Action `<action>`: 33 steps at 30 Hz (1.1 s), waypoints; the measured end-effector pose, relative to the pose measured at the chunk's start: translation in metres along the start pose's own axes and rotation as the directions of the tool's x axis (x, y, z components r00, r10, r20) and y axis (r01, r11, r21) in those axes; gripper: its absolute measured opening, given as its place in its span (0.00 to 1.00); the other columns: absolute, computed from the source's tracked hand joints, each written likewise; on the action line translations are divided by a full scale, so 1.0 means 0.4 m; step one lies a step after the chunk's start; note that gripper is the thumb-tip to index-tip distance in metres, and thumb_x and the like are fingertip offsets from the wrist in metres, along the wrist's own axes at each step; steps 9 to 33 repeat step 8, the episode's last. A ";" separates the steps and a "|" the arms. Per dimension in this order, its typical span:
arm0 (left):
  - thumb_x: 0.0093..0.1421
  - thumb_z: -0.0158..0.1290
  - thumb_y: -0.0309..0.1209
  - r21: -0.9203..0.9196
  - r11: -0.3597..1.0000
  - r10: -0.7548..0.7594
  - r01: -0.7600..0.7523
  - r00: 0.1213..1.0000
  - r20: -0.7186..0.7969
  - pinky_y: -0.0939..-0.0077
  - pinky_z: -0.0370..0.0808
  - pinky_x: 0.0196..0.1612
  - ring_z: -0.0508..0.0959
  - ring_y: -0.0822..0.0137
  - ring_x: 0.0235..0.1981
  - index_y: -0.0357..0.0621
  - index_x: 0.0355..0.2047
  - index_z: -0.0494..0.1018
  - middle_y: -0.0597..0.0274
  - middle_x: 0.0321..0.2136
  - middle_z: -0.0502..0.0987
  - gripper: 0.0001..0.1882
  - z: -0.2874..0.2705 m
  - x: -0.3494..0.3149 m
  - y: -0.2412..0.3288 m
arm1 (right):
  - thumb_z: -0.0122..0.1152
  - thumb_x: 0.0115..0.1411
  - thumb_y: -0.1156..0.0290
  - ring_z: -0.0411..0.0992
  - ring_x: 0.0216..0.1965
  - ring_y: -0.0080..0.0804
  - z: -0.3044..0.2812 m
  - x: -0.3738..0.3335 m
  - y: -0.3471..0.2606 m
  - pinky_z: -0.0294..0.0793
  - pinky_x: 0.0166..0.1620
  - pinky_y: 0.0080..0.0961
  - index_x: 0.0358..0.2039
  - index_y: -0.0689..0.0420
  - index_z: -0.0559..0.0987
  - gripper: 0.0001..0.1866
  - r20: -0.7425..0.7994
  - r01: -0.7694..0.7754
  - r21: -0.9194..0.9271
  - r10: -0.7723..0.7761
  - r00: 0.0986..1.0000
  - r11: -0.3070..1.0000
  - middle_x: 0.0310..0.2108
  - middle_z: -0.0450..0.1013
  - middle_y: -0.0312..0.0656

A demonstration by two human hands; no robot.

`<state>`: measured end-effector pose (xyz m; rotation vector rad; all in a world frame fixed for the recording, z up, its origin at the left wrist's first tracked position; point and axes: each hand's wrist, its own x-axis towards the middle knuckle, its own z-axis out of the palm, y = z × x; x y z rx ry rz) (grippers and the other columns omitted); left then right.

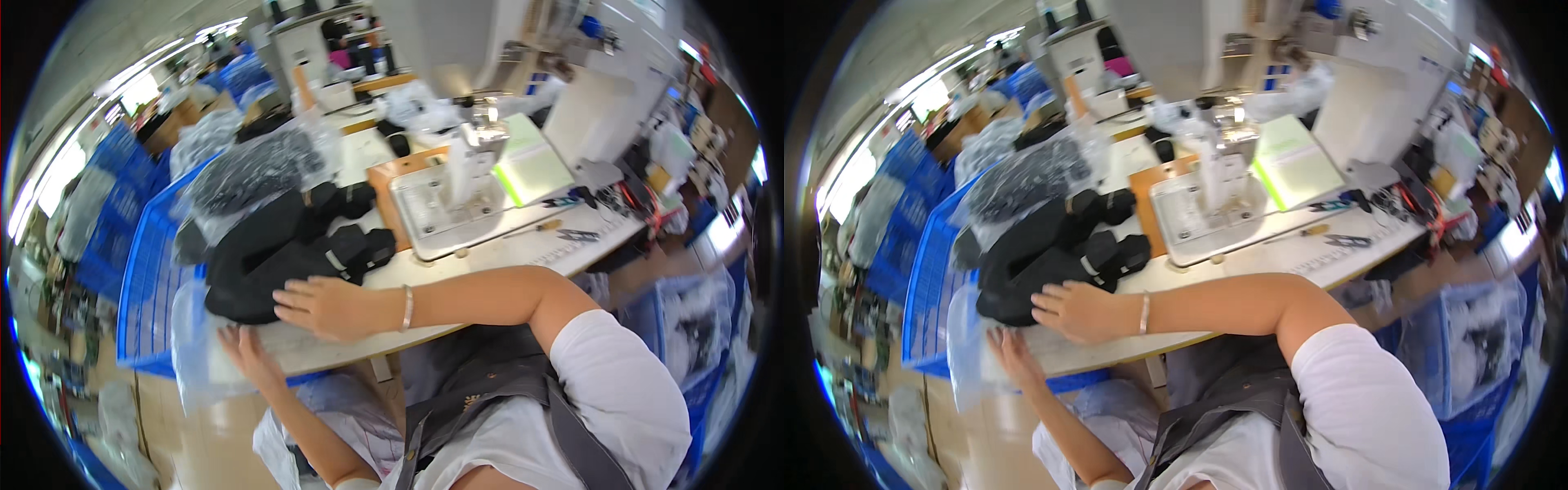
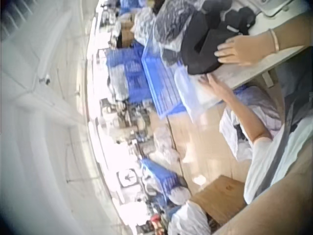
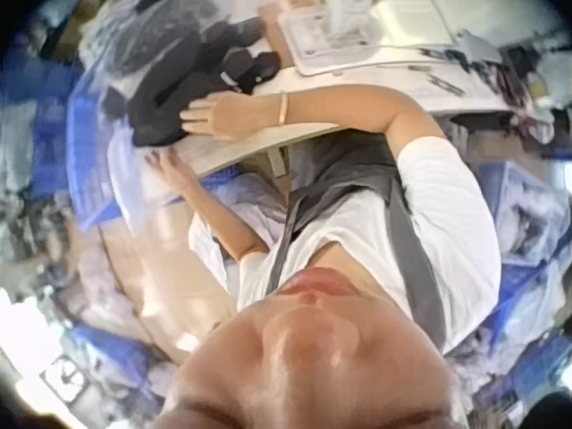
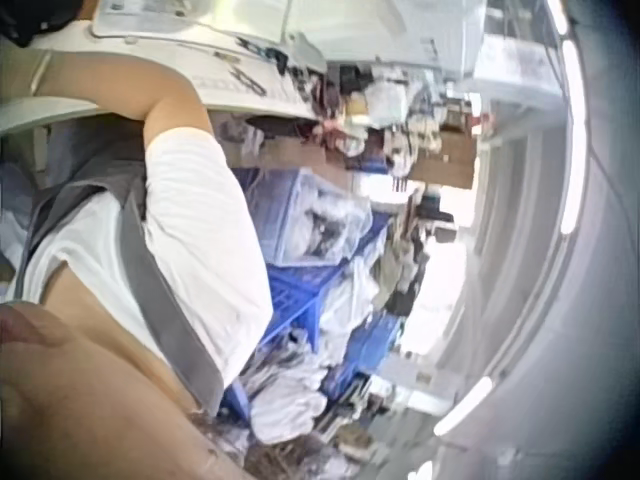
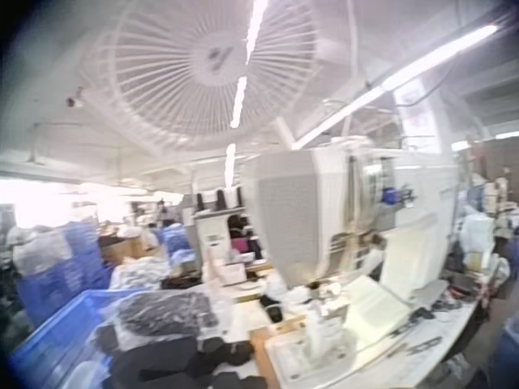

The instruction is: Sewing a shoe component and then unbagging and inspecting a large stack of black shoe uppers.

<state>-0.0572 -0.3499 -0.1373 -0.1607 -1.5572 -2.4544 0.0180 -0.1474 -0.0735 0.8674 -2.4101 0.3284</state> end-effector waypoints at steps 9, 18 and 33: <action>0.61 0.47 0.36 0.559 0.482 0.767 -0.675 0.633 0.104 0.61 0.57 0.59 0.65 0.54 0.55 0.31 0.60 0.51 0.43 0.55 0.63 0.32 0.113 -0.122 0.066 | 0.54 0.53 0.70 0.58 0.60 0.35 -0.318 -0.519 0.027 0.55 0.61 0.39 0.53 0.59 0.67 0.25 0.003 -0.179 -0.266 0.186 0.982 0.947 0.58 0.60 0.46; 0.61 0.47 0.36 0.559 0.482 0.767 -0.675 0.633 0.104 0.61 0.57 0.59 0.65 0.54 0.55 0.31 0.60 0.51 0.43 0.55 0.63 0.32 0.113 -0.122 0.066 | 0.54 0.53 0.70 0.58 0.60 0.35 -0.318 -0.519 0.027 0.55 0.61 0.39 0.53 0.59 0.67 0.25 0.003 -0.179 -0.266 0.186 0.982 0.947 0.58 0.60 0.46; 0.61 0.47 0.36 0.559 0.482 0.767 -0.675 0.633 0.104 0.61 0.57 0.59 0.65 0.54 0.55 0.31 0.60 0.51 0.43 0.55 0.63 0.32 0.113 -0.122 0.066 | 0.54 0.53 0.70 0.58 0.60 0.35 -0.318 -0.519 0.027 0.55 0.61 0.39 0.53 0.59 0.67 0.25 0.003 -0.179 -0.266 0.186 0.982 0.947 0.58 0.60 0.46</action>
